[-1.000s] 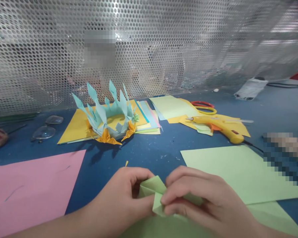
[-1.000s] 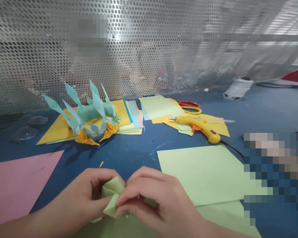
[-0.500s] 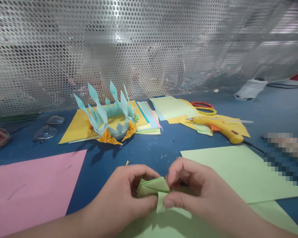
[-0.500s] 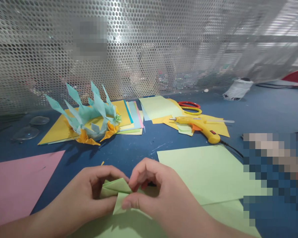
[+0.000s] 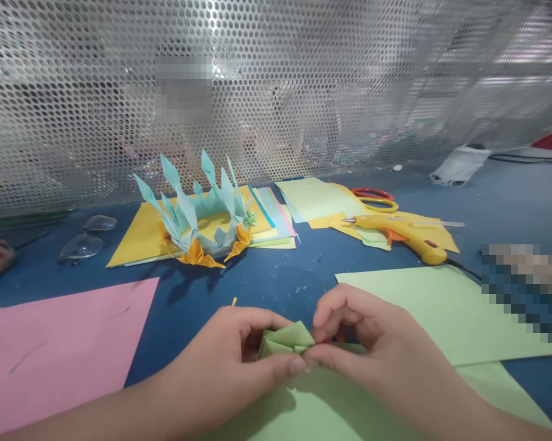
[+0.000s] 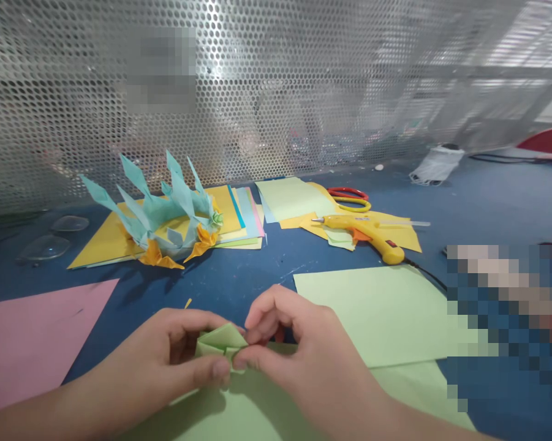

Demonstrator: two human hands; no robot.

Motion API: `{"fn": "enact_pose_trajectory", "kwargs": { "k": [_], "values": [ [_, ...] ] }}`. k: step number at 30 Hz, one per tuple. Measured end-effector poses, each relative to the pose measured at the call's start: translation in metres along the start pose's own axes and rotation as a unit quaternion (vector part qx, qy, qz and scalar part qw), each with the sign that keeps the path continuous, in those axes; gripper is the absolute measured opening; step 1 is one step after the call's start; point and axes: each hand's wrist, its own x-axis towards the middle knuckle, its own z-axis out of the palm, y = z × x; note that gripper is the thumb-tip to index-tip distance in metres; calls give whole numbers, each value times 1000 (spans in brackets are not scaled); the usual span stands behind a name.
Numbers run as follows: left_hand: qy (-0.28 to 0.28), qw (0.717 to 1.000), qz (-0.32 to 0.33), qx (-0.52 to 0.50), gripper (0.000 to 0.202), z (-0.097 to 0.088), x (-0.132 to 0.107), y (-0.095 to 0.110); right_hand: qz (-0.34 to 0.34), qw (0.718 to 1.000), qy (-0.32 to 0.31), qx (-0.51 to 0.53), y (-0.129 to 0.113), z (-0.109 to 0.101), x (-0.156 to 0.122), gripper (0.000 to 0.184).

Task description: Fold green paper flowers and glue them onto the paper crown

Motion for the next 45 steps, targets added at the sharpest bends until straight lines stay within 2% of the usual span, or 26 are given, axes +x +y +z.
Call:
{"fn": "enact_pose_trajectory", "kwargs": {
  "k": [6, 14, 21, 26, 32, 39, 45],
  "values": [
    [9, 1000, -20, 7, 20, -2, 2, 0, -61, 996, 5, -59, 3, -2, -1, 12],
    [93, 994, -8, -61, 22, -1, 0, 5, -32, 996, -13, -84, 0, -2, 5, 12],
    [90, 993, 7, -76, 8, -1, 1, 5, -19, 998, -19, -62, 1, -1, 3, 11],
    [91, 984, -10, -155, 30, -2, 1, 1, -25, 999, -25, -14, -1, 0, 4, 16],
    [87, 990, 0, -115, 20, -3, 2, 3, -12, 1000, -21, 4, -1, 0, 2, 14],
    [86, 992, 8, -88, 20, -1, 0, 2, -2, 1000, -14, 15, -2, 3, 0, 13],
    [97, 993, 53, -47, 19, 1, 0, 2, 9, 1000, -2, 27, -4, 0, 2, 14]
  ]
}}
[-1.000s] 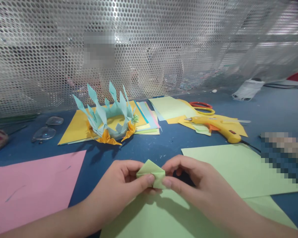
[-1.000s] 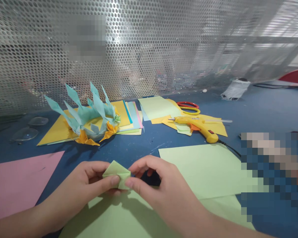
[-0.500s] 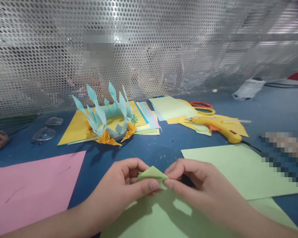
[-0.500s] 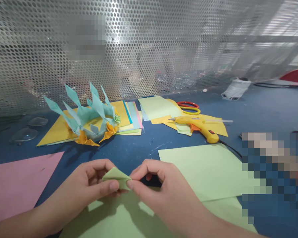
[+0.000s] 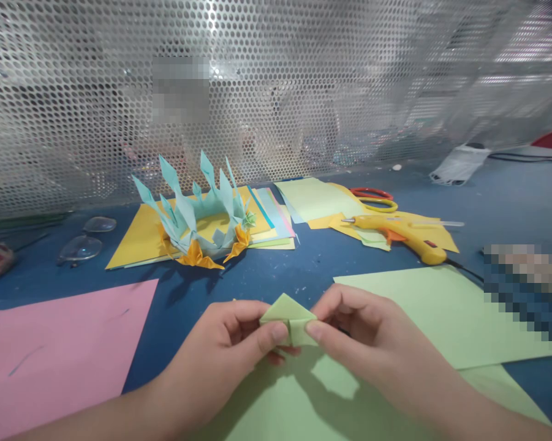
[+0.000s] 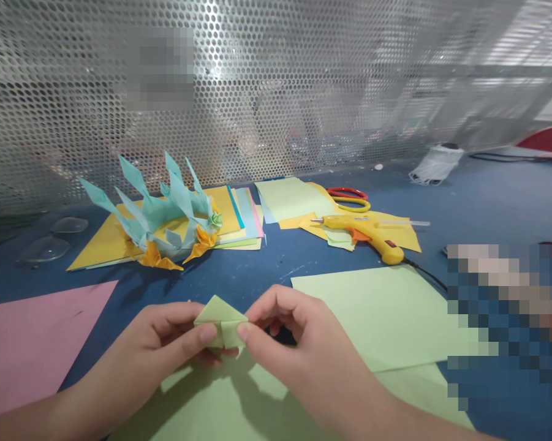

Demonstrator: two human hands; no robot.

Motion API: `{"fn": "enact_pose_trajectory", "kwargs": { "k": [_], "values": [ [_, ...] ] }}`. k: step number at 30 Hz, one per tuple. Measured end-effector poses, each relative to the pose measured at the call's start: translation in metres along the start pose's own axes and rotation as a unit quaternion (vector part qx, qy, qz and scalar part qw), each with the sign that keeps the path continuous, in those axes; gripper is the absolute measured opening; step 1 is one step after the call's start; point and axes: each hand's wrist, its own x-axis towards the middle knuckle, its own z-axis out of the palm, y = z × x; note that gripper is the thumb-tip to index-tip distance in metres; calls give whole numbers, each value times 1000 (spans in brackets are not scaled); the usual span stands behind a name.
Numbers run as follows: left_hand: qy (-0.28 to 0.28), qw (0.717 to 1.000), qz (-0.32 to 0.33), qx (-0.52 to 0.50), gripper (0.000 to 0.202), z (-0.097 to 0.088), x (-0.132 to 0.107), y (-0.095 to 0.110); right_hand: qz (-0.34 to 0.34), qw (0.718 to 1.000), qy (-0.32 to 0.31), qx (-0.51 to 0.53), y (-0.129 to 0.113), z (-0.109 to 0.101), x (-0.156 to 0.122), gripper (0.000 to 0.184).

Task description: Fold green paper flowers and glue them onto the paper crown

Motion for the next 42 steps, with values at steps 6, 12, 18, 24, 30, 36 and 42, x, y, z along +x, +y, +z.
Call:
{"fn": "enact_pose_trajectory", "kwargs": {
  "k": [6, 12, 18, 24, 30, 36, 42],
  "values": [
    [-8, 1000, -13, -19, 15, 0, -1, 1, 4, 1000, -29, 8, 2, 0, 1, 14],
    [8, 999, -33, 42, 17, 3, -3, 3, 4, 1000, 7, -15, -1, 3, -3, 15],
    [0, 997, -38, 64, 18, 5, -6, -1, 21, 999, 8, -32, 0, 3, -5, 13],
    [-9, 996, -23, 87, 26, 4, -7, -4, 33, 999, -11, -9, 0, 5, -5, 13],
    [-39, 997, -37, 58, 25, 3, -8, -2, -78, 993, 5, -87, 4, 5, -9, 5],
    [-24, 998, -51, 4, 30, 2, -3, 1, -203, 962, 26, -183, 4, -1, -8, 15],
    [-26, 998, -65, -8, 32, 3, -3, 1, -292, 925, 9, -245, 14, -8, -6, 15]
  ]
}}
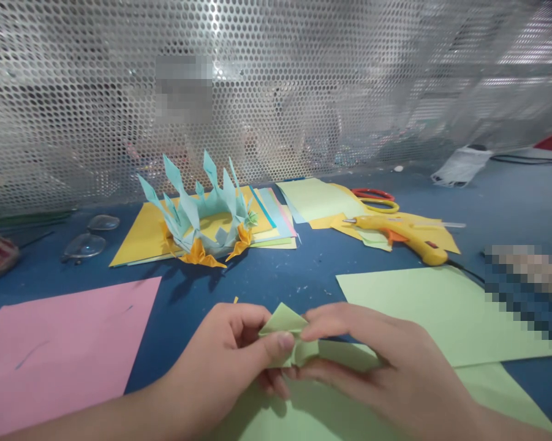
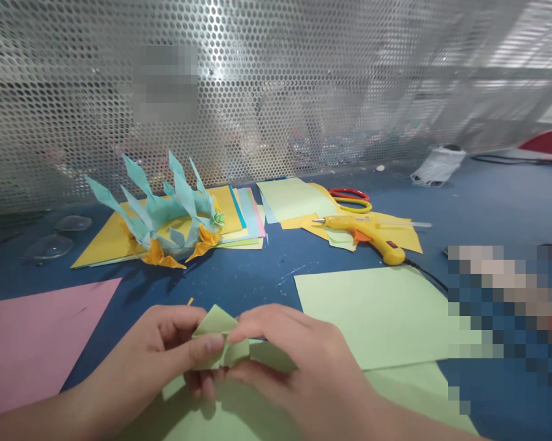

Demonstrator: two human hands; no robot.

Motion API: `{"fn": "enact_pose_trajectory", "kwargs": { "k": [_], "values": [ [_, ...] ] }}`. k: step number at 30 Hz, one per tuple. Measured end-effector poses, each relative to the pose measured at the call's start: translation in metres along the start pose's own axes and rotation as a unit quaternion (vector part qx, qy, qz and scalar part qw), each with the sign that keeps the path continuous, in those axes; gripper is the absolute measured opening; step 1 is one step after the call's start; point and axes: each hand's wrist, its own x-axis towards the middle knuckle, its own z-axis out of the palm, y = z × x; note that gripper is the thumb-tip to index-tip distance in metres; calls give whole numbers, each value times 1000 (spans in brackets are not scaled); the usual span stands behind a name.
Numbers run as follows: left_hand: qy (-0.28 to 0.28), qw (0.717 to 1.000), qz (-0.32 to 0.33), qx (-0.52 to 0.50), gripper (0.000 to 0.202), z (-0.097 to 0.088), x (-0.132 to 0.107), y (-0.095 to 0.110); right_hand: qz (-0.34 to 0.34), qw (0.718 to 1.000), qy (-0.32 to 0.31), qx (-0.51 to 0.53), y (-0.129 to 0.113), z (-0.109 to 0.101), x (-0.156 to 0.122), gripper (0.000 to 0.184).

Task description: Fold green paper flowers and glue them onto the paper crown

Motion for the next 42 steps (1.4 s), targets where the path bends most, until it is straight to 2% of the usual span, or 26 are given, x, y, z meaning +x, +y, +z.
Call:
{"fn": "enact_pose_trajectory", "kwargs": {
  "k": [5, 9, 14, 19, 22, 32, 37, 40, 42],
  "values": [
    [4, 999, 52, -7, 27, 0, 0, 0, -12, 999, 32, 3, 0, 1, -2, 14],
    [-16, 996, 82, -12, 25, -1, 2, -1, -2, 1000, 26, 18, -4, 0, 0, 15],
    [-27, 996, 82, 24, 20, 0, -1, -5, 49, 998, 28, 21, -7, 0, 1, 13],
    [-8, 994, 79, 81, 20, 2, -2, -8, 79, 996, 15, 35, -8, 3, 1, 12],
    [5, 992, 71, 105, 26, 2, -1, -9, 82, 996, 7, 39, -9, 5, 0, 11],
    [2, 996, 72, 54, 28, 1, -7, -7, 38, 998, -20, 55, -7, 3, -3, 10],
    [6, 989, 98, 114, 29, 1, -5, -9, 34, 998, -14, 55, -6, 5, -7, 27],
    [33, 981, 100, 161, 33, 1, -3, -10, 50, 997, -8, 61, -5, 8, -7, 25],
    [57, 978, 114, 166, 28, 1, -3, -10, 61, 996, 2, 67, -6, 8, -6, 21]
  ]
}}
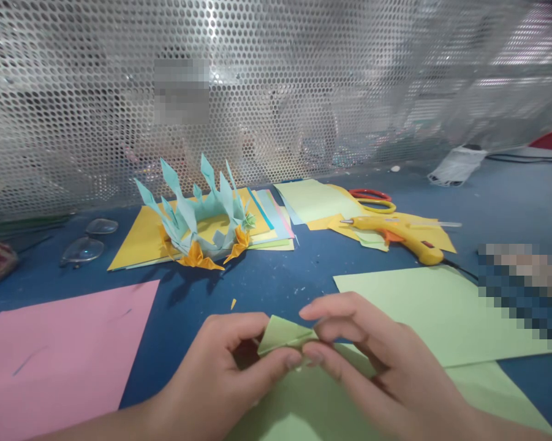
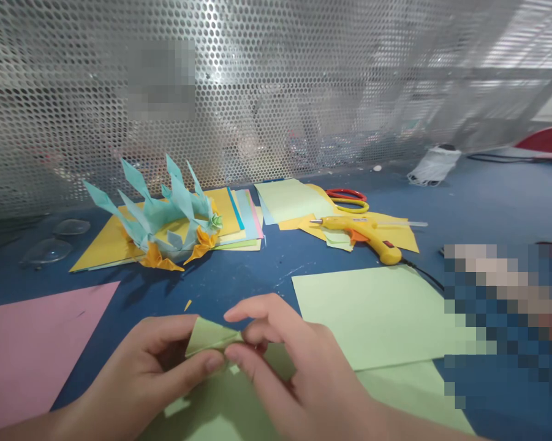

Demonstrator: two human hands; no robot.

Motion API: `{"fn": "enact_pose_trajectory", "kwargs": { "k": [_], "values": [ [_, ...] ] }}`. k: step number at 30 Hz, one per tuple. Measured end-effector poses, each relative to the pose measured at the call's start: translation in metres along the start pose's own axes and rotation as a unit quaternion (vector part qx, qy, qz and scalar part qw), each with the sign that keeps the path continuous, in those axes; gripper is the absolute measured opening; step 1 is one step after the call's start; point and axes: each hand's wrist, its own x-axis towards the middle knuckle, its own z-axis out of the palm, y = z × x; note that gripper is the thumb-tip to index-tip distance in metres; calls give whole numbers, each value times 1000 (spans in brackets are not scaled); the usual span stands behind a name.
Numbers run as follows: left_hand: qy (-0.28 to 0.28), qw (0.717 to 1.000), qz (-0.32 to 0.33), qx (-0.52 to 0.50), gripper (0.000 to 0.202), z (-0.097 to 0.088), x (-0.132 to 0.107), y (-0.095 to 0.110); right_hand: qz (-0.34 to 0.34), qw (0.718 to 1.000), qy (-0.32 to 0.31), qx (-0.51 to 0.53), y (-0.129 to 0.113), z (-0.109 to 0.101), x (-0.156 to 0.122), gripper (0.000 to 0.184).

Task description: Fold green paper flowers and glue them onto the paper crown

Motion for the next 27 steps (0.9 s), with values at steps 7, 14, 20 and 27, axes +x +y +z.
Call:
{"fn": "enact_pose_trajectory", "kwargs": {
  "k": [7, 14, 20, 27],
  "values": [
    [126, 980, 149, -40, 23, 0, -5, -2, 42, 999, -14, 18, -6, -1, 3, 17],
    [148, 965, 212, 49, 22, -2, -6, -1, 2, 1000, -29, 13, -3, -1, 3, 23],
    [178, 968, 175, 26, 23, -1, -6, -4, 21, 997, -34, 59, -2, -2, 4, 32],
    [190, 968, 165, 2, 20, -3, -9, -2, 137, 978, -42, 148, -8, 0, 8, 14]
  ]
}}
